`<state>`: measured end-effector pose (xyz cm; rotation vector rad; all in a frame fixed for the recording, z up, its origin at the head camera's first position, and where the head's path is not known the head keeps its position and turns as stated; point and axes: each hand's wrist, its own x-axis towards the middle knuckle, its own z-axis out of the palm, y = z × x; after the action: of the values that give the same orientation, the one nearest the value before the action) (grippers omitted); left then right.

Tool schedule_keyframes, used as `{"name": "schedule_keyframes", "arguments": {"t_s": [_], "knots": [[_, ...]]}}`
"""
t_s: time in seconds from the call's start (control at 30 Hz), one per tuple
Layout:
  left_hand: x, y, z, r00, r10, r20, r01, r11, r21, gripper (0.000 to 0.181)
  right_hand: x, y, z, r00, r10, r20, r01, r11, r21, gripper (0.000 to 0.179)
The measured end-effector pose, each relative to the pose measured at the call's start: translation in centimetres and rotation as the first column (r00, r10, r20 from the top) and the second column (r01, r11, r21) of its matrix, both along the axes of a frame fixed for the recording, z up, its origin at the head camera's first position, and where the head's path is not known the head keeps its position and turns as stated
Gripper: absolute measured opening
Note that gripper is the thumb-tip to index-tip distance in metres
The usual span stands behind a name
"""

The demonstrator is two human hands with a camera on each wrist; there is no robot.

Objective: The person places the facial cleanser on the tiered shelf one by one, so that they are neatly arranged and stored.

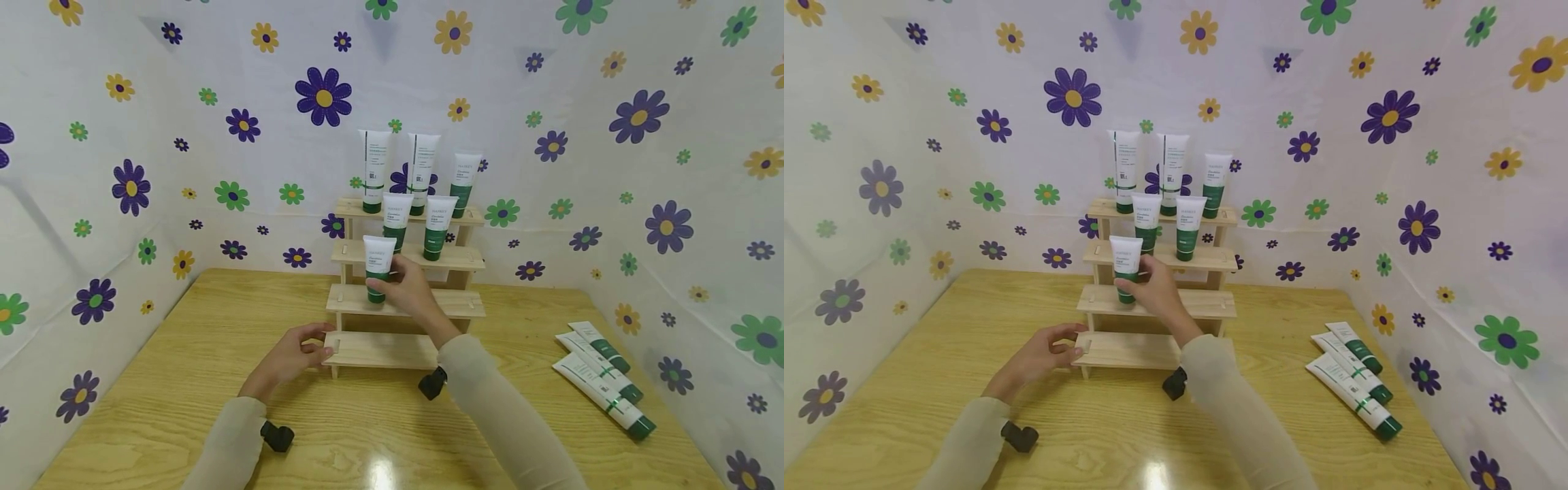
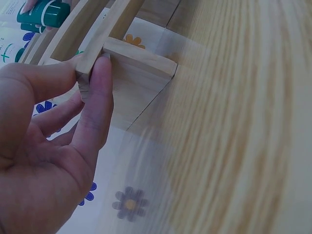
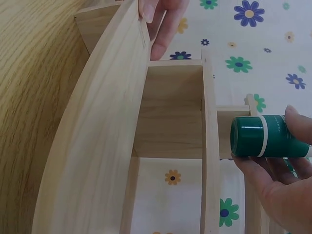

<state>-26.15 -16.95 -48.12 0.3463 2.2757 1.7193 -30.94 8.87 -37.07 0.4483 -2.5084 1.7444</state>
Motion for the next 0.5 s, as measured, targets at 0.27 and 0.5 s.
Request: {"name": "schedule_keyframes", "arguments": {"t_s": [0.27,0.5], "knots": [[0.1,-0.1,-0.1,1.0,-0.004,0.002,0.004,1.0,0.006,0.05,0.0,-0.7,-0.4,1.0,-0.013,0.003,0.013,1.0,0.026,0.048],[0.1,-0.1,-0.1,1.0,-0.008,-0.006,0.008,1.0,0.005,0.051,-0.1,-1.1,-0.7,1.0,-0.005,-0.028,0.006,1.0,0.025,0.047]]}}
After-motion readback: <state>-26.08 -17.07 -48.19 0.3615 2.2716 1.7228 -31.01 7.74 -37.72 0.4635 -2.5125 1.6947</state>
